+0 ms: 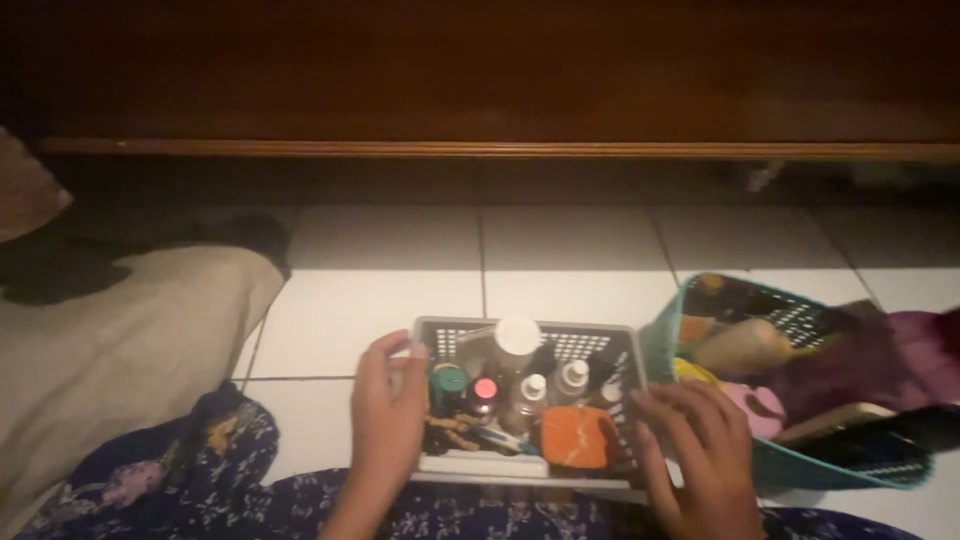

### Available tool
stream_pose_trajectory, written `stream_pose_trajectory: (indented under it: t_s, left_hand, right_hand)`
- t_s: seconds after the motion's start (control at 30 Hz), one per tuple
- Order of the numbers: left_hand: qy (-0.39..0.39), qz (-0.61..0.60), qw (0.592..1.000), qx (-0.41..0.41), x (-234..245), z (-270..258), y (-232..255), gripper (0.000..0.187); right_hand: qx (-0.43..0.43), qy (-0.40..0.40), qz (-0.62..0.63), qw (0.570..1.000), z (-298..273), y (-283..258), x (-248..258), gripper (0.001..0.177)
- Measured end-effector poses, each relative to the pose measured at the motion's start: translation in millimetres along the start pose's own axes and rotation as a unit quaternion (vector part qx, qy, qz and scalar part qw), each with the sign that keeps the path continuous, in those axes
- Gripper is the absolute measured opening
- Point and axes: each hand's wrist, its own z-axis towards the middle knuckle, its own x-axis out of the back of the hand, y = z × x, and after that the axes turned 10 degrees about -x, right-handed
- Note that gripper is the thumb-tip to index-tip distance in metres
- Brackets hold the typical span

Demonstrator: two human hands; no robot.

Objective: Organizing various toiletries and personal items between two storage baskets on the floor.

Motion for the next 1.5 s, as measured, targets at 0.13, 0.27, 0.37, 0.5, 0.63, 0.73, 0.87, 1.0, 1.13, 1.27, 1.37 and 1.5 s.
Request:
stream_pose_trajectory:
  t_s: [0.13,0.27,0.37,0.5,0.63,0.73,0.87,1.0,1.13,1.27,1.37,1.5]
  left_hand:
    - [-0.030,-0.038,0.998,0.043,9,17,9,0.037]
    - [-0.034,-0.006,0.998,0.049,8,24,10,0.043]
    - [-0.014,0.014,0.999,0.047,7,32,8,0.042]
    - [-0.005,0.007,0.998,0.057,5,41,4,0.041]
    - [0.004,-0.020,0.998,0.056,6,45,4,0.041]
    - [0.002,-0.007,1.000,0.003,14,52,19,0.045]
    - [-0.091,0.070,0.988,-0.104,22,69,28,0.038]
    - [-0.135,0.119,0.953,-0.243,20,82,25,0.017]
    - [-0.074,0.080,0.966,-0.236,21,89,28,0.009]
    - [0.037,-0.089,0.992,-0.082,50,90,45,0.010]
    - [0.087,-0.194,0.976,0.042,75,84,22,0.014]
    - [0.120,-0.208,0.969,0.056,90,71,-15,0.020]
  right_hand:
    - [-0.028,-0.067,0.044,0.996,9,-19,-12,0.031]
    - [-0.078,-0.164,0.080,0.980,32,-26,-28,0.037]
    - [-0.083,-0.174,0.085,0.978,47,-21,-42,0.040]
    - [-0.016,-0.139,0.043,0.989,75,-33,-45,0.043]
    - [-0.034,-0.117,0.106,0.987,88,-55,-64,0.037]
    - [-0.058,-0.106,0.100,0.988,94,-83,-73,0.037]
    - [-0.036,-0.087,0.081,0.992,83,-87,-93,0.034]
    - [-0.051,-0.079,0.108,0.990,83,-91,-93,0.031]
    - [-0.061,-0.095,0.107,0.988,81,-93,-92,0.037]
    - [-0.076,-0.062,0.133,0.986,83,-96,-89,0.036]
    - [-0.082,-0.086,0.117,0.986,87,-95,-89,0.044]
    - [-0.180,-0.192,0.090,0.961,107,-101,-87,0.046]
